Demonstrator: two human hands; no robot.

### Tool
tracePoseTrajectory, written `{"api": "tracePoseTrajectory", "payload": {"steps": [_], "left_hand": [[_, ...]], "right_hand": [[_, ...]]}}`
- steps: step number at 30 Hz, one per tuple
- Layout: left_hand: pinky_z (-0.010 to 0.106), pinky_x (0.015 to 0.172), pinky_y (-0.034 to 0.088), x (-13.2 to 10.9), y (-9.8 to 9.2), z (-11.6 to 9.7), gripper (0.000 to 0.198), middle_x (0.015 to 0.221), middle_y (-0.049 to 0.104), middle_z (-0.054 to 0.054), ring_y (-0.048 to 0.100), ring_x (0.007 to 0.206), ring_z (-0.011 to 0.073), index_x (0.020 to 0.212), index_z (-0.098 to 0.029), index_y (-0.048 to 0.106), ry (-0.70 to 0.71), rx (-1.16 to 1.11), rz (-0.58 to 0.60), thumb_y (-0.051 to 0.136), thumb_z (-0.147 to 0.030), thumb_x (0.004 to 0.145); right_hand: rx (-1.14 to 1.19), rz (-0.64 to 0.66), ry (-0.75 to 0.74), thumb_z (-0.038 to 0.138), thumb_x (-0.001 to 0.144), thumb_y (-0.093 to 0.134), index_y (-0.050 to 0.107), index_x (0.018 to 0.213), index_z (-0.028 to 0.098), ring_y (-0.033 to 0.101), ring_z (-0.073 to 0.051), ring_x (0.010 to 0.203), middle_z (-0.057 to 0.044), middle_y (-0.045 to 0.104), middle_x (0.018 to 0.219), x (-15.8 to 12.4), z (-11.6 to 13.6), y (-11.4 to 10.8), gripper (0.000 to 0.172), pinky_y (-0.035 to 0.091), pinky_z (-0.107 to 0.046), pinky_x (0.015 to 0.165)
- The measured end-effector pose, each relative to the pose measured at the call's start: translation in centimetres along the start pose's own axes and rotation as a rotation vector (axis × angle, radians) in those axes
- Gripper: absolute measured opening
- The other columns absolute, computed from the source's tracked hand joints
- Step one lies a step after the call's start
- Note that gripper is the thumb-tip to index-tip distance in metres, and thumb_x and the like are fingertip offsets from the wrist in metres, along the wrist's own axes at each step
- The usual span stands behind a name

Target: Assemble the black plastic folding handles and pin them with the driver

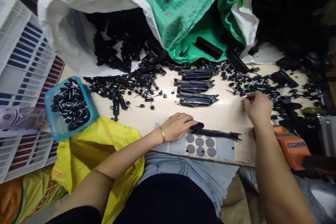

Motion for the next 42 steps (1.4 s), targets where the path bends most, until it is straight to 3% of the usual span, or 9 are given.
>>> {"api": "tracePoseTrajectory", "payload": {"steps": [4, 7, 16, 20, 25, 30, 33, 37, 42], "left_hand": [[0.038, 0.083, 0.046, -2.3, -1.6, 4.1, 0.037, 0.103, 0.06, 0.011, 0.053, 0.096, 0.0217, 0.115, -0.013, 0.053, -0.389, 0.137, -0.222, 0.04, -0.003, 0.081], [0.044, 0.089, 0.042, -2.7, -3.0, 7.3, 0.039, 0.114, 0.056, 0.014, 0.049, 0.105, 0.0279, 0.115, -0.015, 0.055, -0.513, 0.297, -0.231, 0.045, -0.005, 0.079], [0.039, 0.084, 0.044, -2.7, -3.3, 11.3, 0.024, 0.088, 0.063, 0.008, 0.056, 0.091, 0.0256, 0.092, -0.017, 0.062, -0.64, 0.249, -0.191, 0.047, -0.007, 0.075], [0.036, 0.083, 0.046, -3.3, -3.6, 9.8, 0.024, 0.085, 0.063, 0.005, 0.058, 0.083, 0.0199, 0.096, -0.017, 0.06, -0.641, 0.054, -0.406, 0.049, -0.009, 0.076], [0.025, 0.073, 0.051, -4.3, -2.8, 4.5, 0.031, 0.085, 0.063, 0.002, 0.06, 0.077, 0.0122, 0.106, -0.017, 0.058, -0.657, -0.604, -0.67, 0.061, -0.024, 0.076], [0.023, 0.069, 0.052, -4.6, 0.0, 2.3, 0.029, 0.079, 0.063, 0.002, 0.06, 0.073, 0.0107, 0.092, -0.015, 0.061, -0.779, -0.889, -0.699, 0.069, -0.03, 0.069], [0.023, 0.068, 0.052, -4.8, 1.1, 2.7, 0.03, 0.076, 0.063, 0.001, 0.06, 0.07, 0.0103, 0.091, -0.015, 0.061, -0.822, -0.905, -0.711, 0.07, -0.032, 0.068], [0.023, 0.069, 0.053, -5.4, 1.3, 2.6, 0.024, 0.08, 0.065, 0.002, 0.062, 0.072, 0.0109, 0.093, -0.015, 0.06, -0.772, -0.717, -0.719, 0.066, -0.03, 0.075], [0.031, 0.082, 0.054, -6.2, 0.2, 1.3, 0.016, 0.09, 0.069, 0.005, 0.065, 0.086, 0.0153, 0.097, -0.018, 0.063, -0.421, -0.175, -0.551, 0.051, -0.02, 0.087]], "right_hand": [[0.661, -0.064, 0.072, 0.02, 0.071, 0.065, 0.057, 0.096, 0.017, 0.061, -0.014, 0.066, -0.009, 0.062, 0.085, -4.1, 1.4, -1.1, 0.026, 0.049, -0.034, 0.07], [1.059, 0.082, 0.08, 0.025, 0.07, 0.069, 0.058, 0.094, 0.019, 0.064, -0.013, 0.067, -0.005, 0.063, 0.088, -9.4, 2.7, -1.5, 0.027, 0.054, -0.032, 0.069], [1.187, 0.13, 0.234, 0.029, 0.068, 0.073, 0.06, 0.089, 0.019, 0.063, -0.012, 0.067, -0.003, 0.066, 0.086, -15.8, 5.7, 0.2, 0.026, 0.055, -0.032, 0.071], [1.154, 0.165, 0.191, 0.029, 0.071, 0.071, 0.059, 0.092, 0.019, 0.062, -0.012, 0.069, -0.002, 0.065, 0.085, -16.2, 6.7, 0.8, 0.026, 0.054, -0.032, 0.072], [1.027, 0.156, 0.106, 0.033, 0.077, 0.064, 0.057, 0.096, 0.02, 0.062, -0.014, 0.071, -0.002, 0.064, 0.084, -16.3, 6.9, 2.0, 0.023, 0.053, -0.033, 0.071], [0.523, 0.044, -0.377, 0.025, 0.085, 0.054, 0.06, 0.097, 0.022, 0.061, -0.019, 0.082, -0.007, 0.065, 0.092, -16.1, 7.3, 1.4, 0.014, 0.051, -0.037, 0.078], [0.347, 0.076, -0.607, 0.021, 0.087, 0.05, 0.06, 0.097, 0.022, 0.06, -0.021, 0.087, -0.008, 0.065, 0.09, -16.1, 7.6, 1.5, 0.014, 0.051, -0.036, 0.078], [0.259, 0.026, -0.64, 0.02, 0.089, 0.047, 0.06, 0.1, 0.021, 0.059, -0.02, 0.085, -0.008, 0.064, 0.09, -16.5, 7.1, 2.7, 0.017, 0.052, -0.035, 0.074], [0.159, -0.026, -0.693, 0.025, 0.086, 0.054, 0.049, 0.127, 0.025, 0.049, -0.027, 0.115, -0.014, 0.052, 0.125, -17.6, 4.9, 3.9, 0.041, 0.046, -0.044, 0.09]]}}
Point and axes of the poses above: each hand's wrist, its own x-axis towards the middle knuckle, its own y-axis out of the palm, z = x × y, the point moved 1 cm from there along x, towards the middle knuckle
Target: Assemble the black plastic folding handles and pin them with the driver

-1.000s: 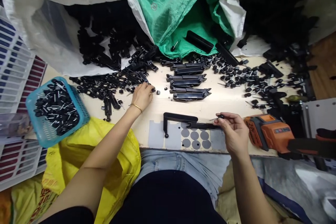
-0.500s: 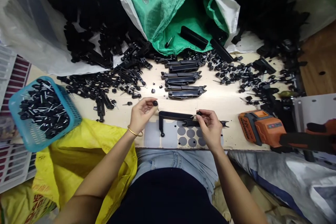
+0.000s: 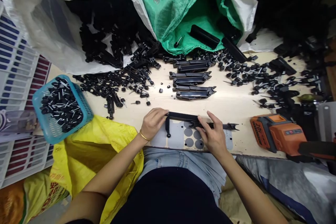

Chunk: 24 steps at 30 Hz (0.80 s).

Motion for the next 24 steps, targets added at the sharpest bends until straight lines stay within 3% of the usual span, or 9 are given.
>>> {"api": "tracePoseTrajectory", "payload": {"steps": [4, 9, 13, 16, 18, 20, 22, 24], "left_hand": [[0.033, 0.089, 0.053, 0.1, -1.5, -0.5, 0.02, 0.1, 0.069, 0.007, 0.064, 0.097, 0.0167, 0.103, -0.017, 0.063, 0.211, 0.152, 0.116, 0.049, -0.016, 0.089], [0.032, 0.086, 0.055, 1.0, -1.9, -0.8, 0.017, 0.095, 0.07, 0.008, 0.066, 0.091, 0.0158, 0.098, -0.016, 0.064, 0.287, 0.187, 0.138, 0.049, -0.017, 0.089], [0.027, 0.074, 0.058, 2.2, -1.9, 0.0, 0.018, 0.084, 0.071, 0.007, 0.068, 0.078, 0.0138, 0.098, -0.014, 0.064, 0.346, 0.146, 0.137, 0.048, -0.017, 0.09], [0.026, 0.075, 0.058, 2.6, -2.8, 0.8, 0.017, 0.089, 0.072, 0.006, 0.068, 0.083, 0.0135, 0.098, -0.016, 0.065, 0.335, 0.028, 0.213, 0.052, -0.023, 0.089], [0.029, 0.082, 0.056, 2.3, -3.4, 1.0, 0.021, 0.1, 0.07, 0.006, 0.067, 0.09, 0.0139, 0.105, -0.018, 0.064, 0.261, -0.042, 0.242, 0.054, -0.026, 0.088], [0.029, 0.08, 0.055, 1.2, -3.5, 0.8, 0.033, 0.102, 0.069, 0.007, 0.066, 0.085, 0.0127, 0.117, -0.018, 0.058, 0.086, -0.084, 0.187, 0.056, -0.029, 0.086], [0.025, 0.069, 0.055, -0.4, -2.7, 0.2, 0.047, 0.091, 0.069, 0.005, 0.064, 0.068, 0.0101, 0.126, -0.016, 0.05, -0.16, -0.109, 0.154, 0.06, -0.032, 0.083], [0.022, 0.059, 0.053, -2.0, -1.2, -0.6, 0.057, 0.078, 0.066, 0.001, 0.06, 0.056, 0.0092, 0.13, -0.013, 0.044, -0.367, -0.114, 0.221, 0.063, -0.033, 0.08]], "right_hand": [[-0.043, 0.119, -0.089, 0.023, 0.087, 0.051, 0.03, 0.141, 0.023, 0.052, -0.024, 0.109, -0.012, 0.057, 0.119, -1.3, -0.7, 0.2, 0.058, 0.037, -0.045, 0.097], [-0.149, 0.075, -0.067, 0.022, 0.087, 0.051, 0.021, 0.144, 0.022, 0.052, -0.024, 0.099, -0.012, 0.059, 0.113, -1.3, -0.5, 0.7, 0.064, 0.036, -0.042, 0.09], [-0.192, 0.042, -0.086, 0.022, 0.087, 0.052, 0.017, 0.145, 0.021, 0.051, -0.023, 0.095, -0.012, 0.059, 0.109, -1.2, -0.3, 0.9, 0.067, 0.034, -0.04, 0.089], [-0.205, 0.049, -0.099, 0.023, 0.088, 0.051, 0.016, 0.146, 0.021, 0.05, -0.023, 0.095, -0.012, 0.058, 0.11, -1.4, -0.6, 1.1, 0.068, 0.034, -0.039, 0.089], [-0.207, 0.061, -0.092, 0.024, 0.088, 0.05, 0.014, 0.147, 0.021, 0.049, -0.023, 0.095, -0.012, 0.057, 0.111, -1.6, -0.9, 1.2, 0.069, 0.034, -0.04, 0.089], [-0.202, 0.075, -0.089, 0.024, 0.088, 0.049, 0.012, 0.147, 0.022, 0.049, -0.023, 0.095, -0.012, 0.057, 0.11, -1.8, -1.1, 1.1, 0.069, 0.035, -0.04, 0.088], [-0.185, 0.111, -0.09, 0.023, 0.088, 0.048, 0.013, 0.147, 0.023, 0.05, -0.023, 0.097, -0.012, 0.055, 0.112, -1.7, -1.1, 0.5, 0.069, 0.037, -0.041, 0.088], [-0.167, 0.154, -0.066, 0.028, 0.088, 0.05, 0.019, 0.146, 0.024, 0.049, -0.026, 0.102, -0.014, 0.052, 0.117, -1.1, -0.6, -0.6, 0.066, 0.038, -0.042, 0.088]]}}
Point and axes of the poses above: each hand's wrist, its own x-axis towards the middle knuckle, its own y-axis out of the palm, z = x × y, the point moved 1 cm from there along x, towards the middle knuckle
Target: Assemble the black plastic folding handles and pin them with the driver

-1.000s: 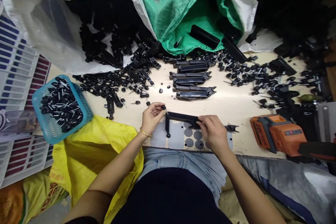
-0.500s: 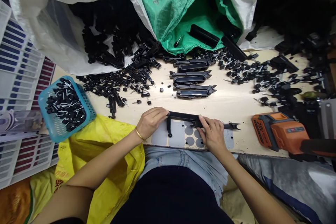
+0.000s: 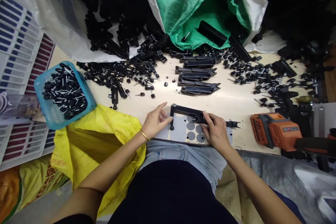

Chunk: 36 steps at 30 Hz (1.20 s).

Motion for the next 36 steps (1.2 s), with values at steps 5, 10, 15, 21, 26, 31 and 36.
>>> {"api": "tracePoseTrajectory", "payload": {"steps": [5, 10, 15, 21, 26, 31, 36], "left_hand": [[0.026, 0.064, 0.051, -1.2, 3.5, -0.4, 0.066, 0.066, 0.063, -0.003, 0.062, 0.062, 0.0153, 0.139, -0.014, 0.031, -0.166, 0.11, 0.113, 0.058, -0.03, 0.081], [0.029, 0.067, 0.051, -0.9, 3.6, -0.3, 0.066, 0.078, 0.068, 0.002, 0.064, 0.068, 0.0181, 0.142, -0.014, 0.026, -0.175, 0.133, 0.106, 0.053, -0.026, 0.082], [0.03, 0.071, 0.052, -0.7, 4.0, 0.1, 0.065, 0.091, 0.069, 0.008, 0.066, 0.075, 0.0194, 0.141, -0.01, 0.026, -0.147, 0.081, 0.063, 0.049, -0.025, 0.082], [0.032, 0.073, 0.053, 0.0, 5.0, -0.7, 0.065, 0.104, 0.068, 0.013, 0.067, 0.084, 0.0229, 0.141, -0.008, 0.023, -0.21, 0.038, 0.059, 0.047, -0.022, 0.083], [0.031, 0.068, 0.052, 0.6, 4.4, -0.4, 0.067, 0.093, 0.07, 0.01, 0.068, 0.076, 0.0223, 0.142, -0.008, 0.02, -0.184, 0.065, 0.154, 0.047, -0.025, 0.083], [0.033, 0.068, 0.052, 0.7, 4.1, -0.4, 0.07, 0.091, 0.07, 0.012, 0.068, 0.076, 0.0236, 0.143, -0.005, 0.017, -0.191, 0.101, 0.18, 0.047, -0.024, 0.083], [0.034, 0.071, 0.052, 0.8, 4.3, -0.7, 0.072, 0.095, 0.07, 0.013, 0.068, 0.079, 0.0243, 0.143, -0.005, 0.015, -0.187, 0.13, 0.182, 0.048, -0.023, 0.082]], "right_hand": [[0.091, -0.024, -0.101, 0.034, 0.084, 0.054, 0.021, 0.145, 0.025, 0.042, -0.031, 0.118, -0.016, 0.04, 0.131, 4.3, 3.7, -2.4, 0.07, 0.039, -0.047, 0.094], [0.124, 0.119, -0.308, 0.018, 0.088, 0.043, 0.019, 0.145, 0.026, 0.047, -0.026, 0.112, -0.015, 0.047, 0.125, 8.4, 6.7, 0.0, 0.062, 0.044, -0.043, 0.088], [0.249, 0.081, -0.292, 0.006, 0.081, 0.042, 0.018, 0.145, 0.027, 0.05, -0.023, 0.103, -0.011, 0.05, 0.118, 8.8, 5.8, 1.5, 0.071, 0.046, -0.038, 0.083], [0.144, 0.071, -0.267, 0.002, 0.077, 0.038, 0.019, 0.143, 0.031, 0.049, -0.024, 0.098, -0.01, 0.049, 0.114, 8.6, 5.8, 1.7, 0.075, 0.045, -0.037, 0.078], [0.004, 0.118, -0.264, 0.004, 0.079, 0.04, 0.028, 0.141, 0.03, 0.048, -0.025, 0.1, -0.012, 0.049, 0.116, 8.4, 5.8, 2.2, 0.068, 0.044, -0.038, 0.078], [0.047, 0.144, -0.23, 0.005, 0.076, 0.043, 0.031, 0.14, 0.031, 0.048, -0.024, 0.1, -0.01, 0.05, 0.116, 8.4, 5.7, 2.0, 0.07, 0.045, -0.038, 0.079], [0.207, 0.093, -0.187, 0.003, 0.076, 0.041, 0.022, 0.144, 0.029, 0.048, -0.023, 0.105, -0.01, 0.049, 0.119, 8.5, 5.5, 1.8, 0.075, 0.046, -0.039, 0.082]]}}
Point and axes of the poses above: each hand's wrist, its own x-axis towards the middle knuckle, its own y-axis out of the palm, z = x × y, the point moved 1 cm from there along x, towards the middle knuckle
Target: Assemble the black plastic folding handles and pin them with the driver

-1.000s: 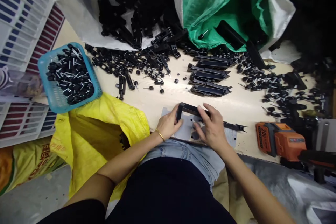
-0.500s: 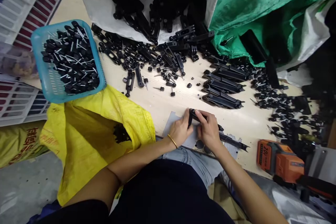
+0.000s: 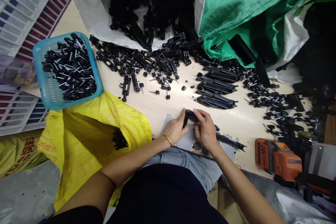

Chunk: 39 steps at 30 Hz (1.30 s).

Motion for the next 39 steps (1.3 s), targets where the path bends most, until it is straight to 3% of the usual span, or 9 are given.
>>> {"api": "tracePoseTrajectory", "payload": {"steps": [6, 10, 13, 16, 20, 23, 26, 33, 39], "left_hand": [[0.033, 0.069, 0.051, 0.5, -0.3, 0.4, 0.07, 0.084, 0.07, 0.009, 0.067, 0.073, 0.0223, 0.143, -0.006, 0.019, 0.019, 0.067, 0.012, 0.049, -0.023, 0.082], [0.03, 0.067, 0.051, -0.2, -1.7, 0.7, 0.07, 0.073, 0.068, 0.004, 0.065, 0.068, 0.0203, 0.142, -0.006, 0.022, 0.067, 0.115, 0.038, 0.053, -0.03, 0.084], [0.031, 0.072, 0.051, -0.8, -3.5, 0.2, 0.059, 0.085, 0.068, 0.007, 0.065, 0.077, 0.0199, 0.14, -0.013, 0.03, 0.21, 0.21, -0.182, 0.05, -0.032, 0.088], [0.037, 0.092, 0.045, -0.1, -4.3, -1.2, 0.044, 0.108, 0.064, 0.011, 0.059, 0.101, 0.0214, 0.135, -0.017, 0.041, 0.54, 0.297, -0.325, 0.042, -0.028, 0.093], [0.044, 0.106, 0.032, 2.8, -3.2, -2.1, 0.063, 0.129, 0.053, 0.017, 0.047, 0.121, 0.0265, 0.137, -0.01, 0.036, 0.875, 0.456, -0.025, 0.045, -0.048, 0.088], [0.045, 0.109, 0.025, 4.4, -2.8, -1.7, 0.095, 0.14, 0.041, 0.021, 0.039, 0.128, 0.0304, 0.142, -0.006, 0.024, 0.963, 0.585, 0.212, 0.047, -0.069, 0.076], [0.045, 0.11, 0.019, 4.7, -3.2, -1.4, 0.113, 0.145, 0.031, 0.024, 0.032, 0.132, 0.034, 0.143, -0.002, 0.018, 1.011, 0.685, 0.325, 0.051, -0.076, 0.065], [0.05, 0.106, 0.023, 2.6, -2.2, -2.5, 0.108, 0.135, 0.044, 0.025, 0.042, 0.124, 0.0346, 0.141, -0.006, 0.026, 1.046, 0.672, 0.232, 0.049, -0.078, 0.064], [0.047, 0.092, 0.038, 1.0, -2.8, -6.9, 0.073, 0.095, 0.062, 0.015, 0.059, 0.087, 0.0282, 0.125, -0.008, 0.048, 0.956, 0.682, 0.119, 0.05, -0.064, 0.078]], "right_hand": [[-0.151, 0.083, 0.033, 0.01, 0.085, 0.041, 0.035, 0.14, 0.027, 0.047, -0.026, 0.103, -0.013, 0.051, 0.121, 0.1, 0.7, 1.0, 0.059, 0.043, -0.044, 0.084], [-0.036, -0.062, -0.014, 0.009, 0.084, 0.039, 0.028, 0.142, 0.028, 0.041, -0.025, 0.119, -0.012, 0.044, 0.129, -2.0, 1.9, -0.4, 0.062, 0.04, -0.049, 0.096], [0.026, -0.261, 0.055, 0.009, 0.082, 0.043, 0.026, 0.141, 0.029, 0.042, -0.024, 0.119, -0.011, 0.044, 0.125, -5.6, 2.0, -2.2, 0.065, 0.038, -0.052, 0.099], [0.015, -0.364, 0.282, 0.014, 0.083, 0.05, 0.028, 0.141, 0.024, 0.044, -0.025, 0.115, -0.013, 0.047, 0.121, -8.8, 0.6, -3.2, 0.063, 0.04, -0.051, 0.097], [-0.063, -0.183, 0.273, 0.024, 0.086, 0.052, 0.03, 0.141, 0.021, 0.051, -0.023, 0.1, -0.012, 0.055, 0.11, -10.5, -1.7, -1.7, 0.059, 0.043, -0.044, 0.088], [-0.143, -0.133, 0.254, 0.02, 0.088, 0.048, 0.039, 0.137, 0.022, 0.051, -0.021, 0.091, -0.01, 0.058, 0.102, -10.5, -2.8, -0.4, 0.049, 0.044, -0.038, 0.08], [-0.122, -0.112, 0.268, 0.012, 0.088, 0.045, 0.042, 0.135, 0.024, 0.05, -0.02, 0.09, -0.009, 0.059, 0.1, -10.2, -3.1, -0.3, 0.049, 0.043, -0.037, 0.08], [0.07, -0.122, 0.338, 0.012, 0.086, 0.048, 0.043, 0.134, 0.023, 0.052, -0.02, 0.086, -0.006, 0.059, 0.091, -11.0, -2.3, -3.9, 0.05, 0.044, -0.035, 0.078], [0.202, -0.171, 0.419, 0.013, 0.087, 0.047, 0.034, 0.137, 0.024, 0.055, -0.019, 0.088, -0.006, 0.061, 0.095, -11.2, 0.7, -6.4, 0.054, 0.046, -0.034, 0.078]]}}
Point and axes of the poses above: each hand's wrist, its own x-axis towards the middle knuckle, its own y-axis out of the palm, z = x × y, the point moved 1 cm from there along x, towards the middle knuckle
